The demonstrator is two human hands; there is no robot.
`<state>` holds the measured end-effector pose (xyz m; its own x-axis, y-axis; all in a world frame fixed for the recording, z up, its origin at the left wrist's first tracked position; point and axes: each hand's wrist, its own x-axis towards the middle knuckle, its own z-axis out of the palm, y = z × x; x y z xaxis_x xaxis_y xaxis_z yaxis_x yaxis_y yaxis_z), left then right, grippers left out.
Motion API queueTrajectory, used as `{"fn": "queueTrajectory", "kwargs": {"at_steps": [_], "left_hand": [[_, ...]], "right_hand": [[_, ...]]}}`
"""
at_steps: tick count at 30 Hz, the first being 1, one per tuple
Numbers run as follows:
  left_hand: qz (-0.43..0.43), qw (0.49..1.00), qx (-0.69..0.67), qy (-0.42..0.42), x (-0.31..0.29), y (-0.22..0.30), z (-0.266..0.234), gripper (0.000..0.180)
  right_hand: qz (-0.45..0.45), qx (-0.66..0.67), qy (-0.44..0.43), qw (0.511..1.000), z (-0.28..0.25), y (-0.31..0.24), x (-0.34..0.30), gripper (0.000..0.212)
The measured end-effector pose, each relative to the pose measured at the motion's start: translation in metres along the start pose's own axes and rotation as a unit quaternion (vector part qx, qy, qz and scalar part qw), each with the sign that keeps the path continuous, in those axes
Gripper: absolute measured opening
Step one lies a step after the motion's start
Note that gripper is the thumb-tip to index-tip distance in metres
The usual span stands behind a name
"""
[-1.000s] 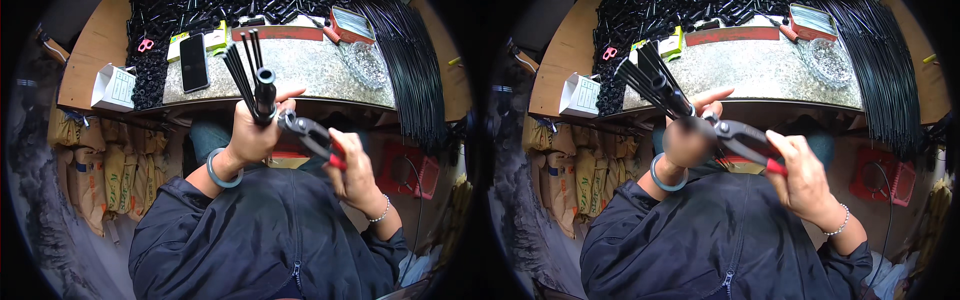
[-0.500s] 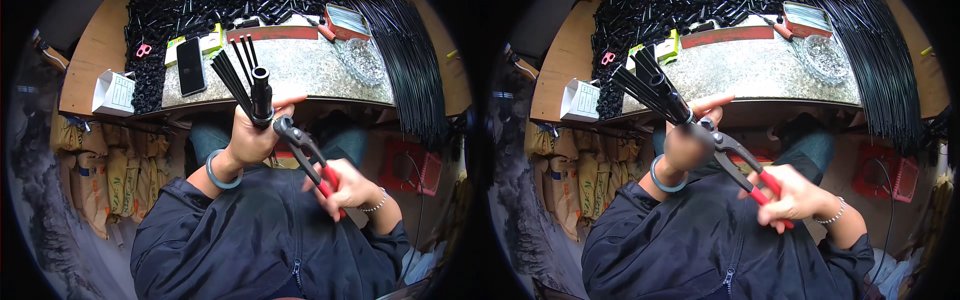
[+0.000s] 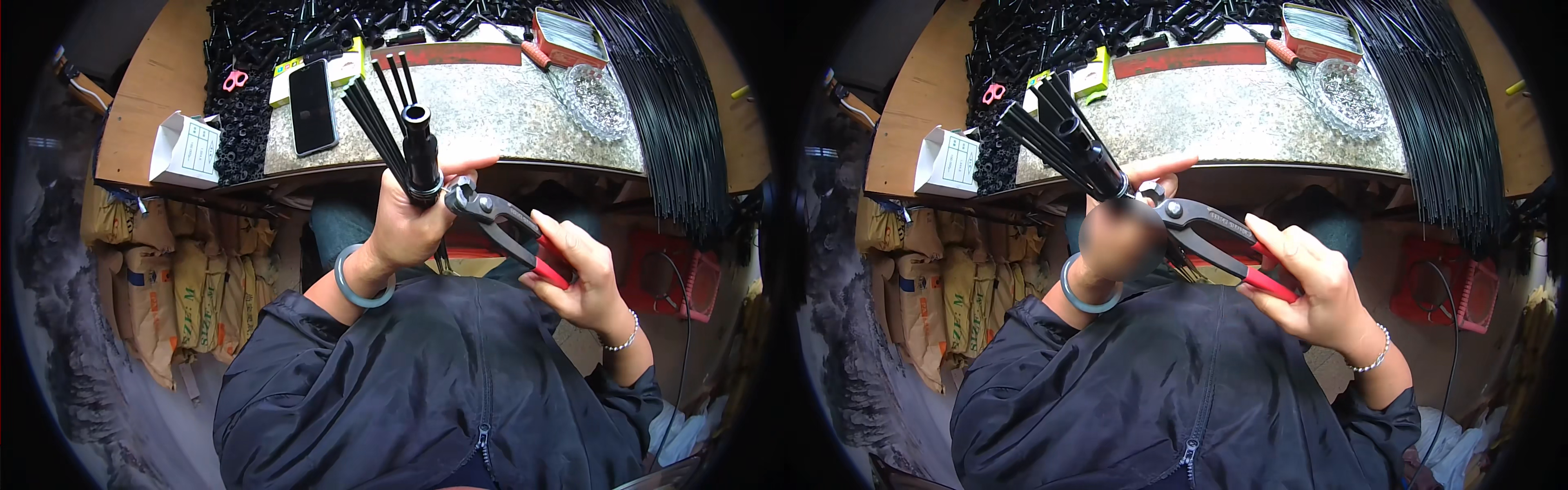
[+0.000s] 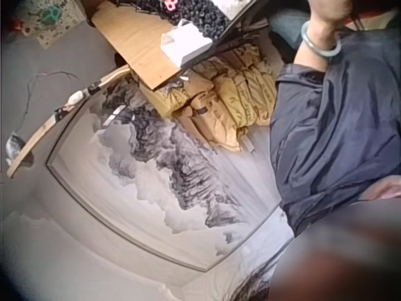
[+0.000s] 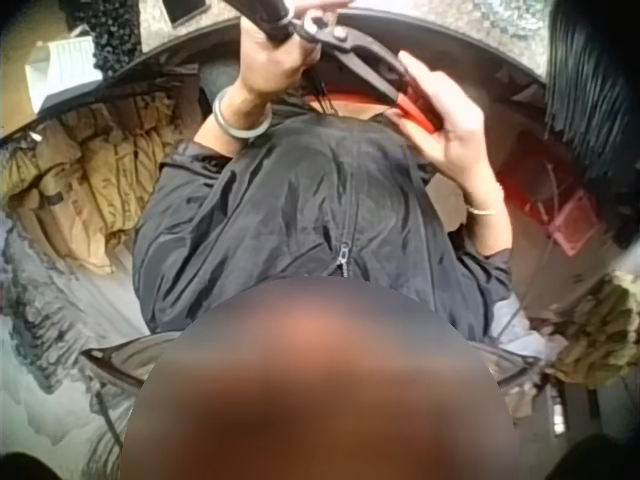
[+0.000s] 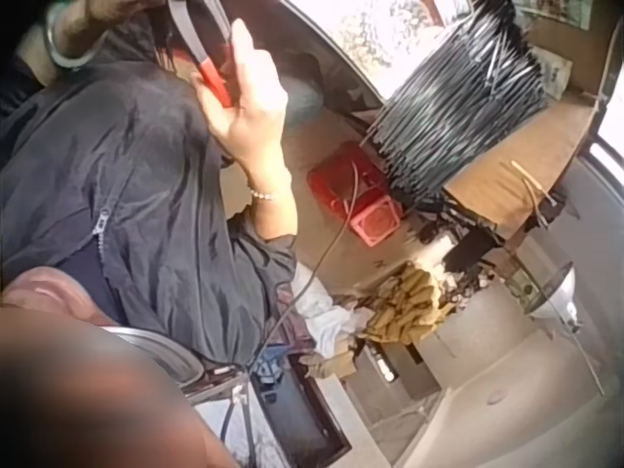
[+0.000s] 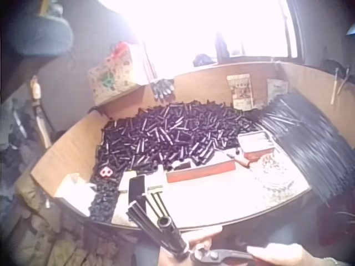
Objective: The recorder is assembling and bundling black rods and components at a factory workbench using pliers.
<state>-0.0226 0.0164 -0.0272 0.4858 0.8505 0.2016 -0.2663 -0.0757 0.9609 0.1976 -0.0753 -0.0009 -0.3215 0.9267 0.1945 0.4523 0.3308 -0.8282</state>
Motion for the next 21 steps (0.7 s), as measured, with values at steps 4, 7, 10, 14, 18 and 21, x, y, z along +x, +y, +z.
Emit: {"fn": "queueTrajectory", "kwargs": {"at_steps": [4,7,10,14,18,21], "left_hand": [[-0.017,1.000,-0.004,0.009,0.000,0.002,0.000,0.039],[-0.021,1.000,-0.017,0.010,0.001,0.001,0.000,0.038],[-0.005,1.000,0.022,0.012,-0.001,0.000,0.000,0.037],[0.011,1.000,0.006,-0.010,0.002,-0.002,-0.002,0.039],[0.014,1.000,0.017,-0.019,0.004,0.001,0.002,0.052],[0.017,1.000,0.026,-0.005,0.002,0.000,0.000,0.053]], "right_hand": [[-0.012,0.050,-0.025,0.998,0.002,0.001,-0.004,0.069],[0.038,0.105,-0.072,0.991,-0.005,-0.004,-0.004,0.063],[0.026,-0.022,-0.065,0.997,-0.006,-0.008,-0.001,0.052],[0.171,0.325,-0.169,0.915,-0.002,-0.004,-0.008,0.044],[0.247,0.560,-0.290,0.735,0.004,0.009,-0.008,0.047],[0.196,0.139,-0.202,0.950,0.005,-0.005,0.007,0.062]]}}
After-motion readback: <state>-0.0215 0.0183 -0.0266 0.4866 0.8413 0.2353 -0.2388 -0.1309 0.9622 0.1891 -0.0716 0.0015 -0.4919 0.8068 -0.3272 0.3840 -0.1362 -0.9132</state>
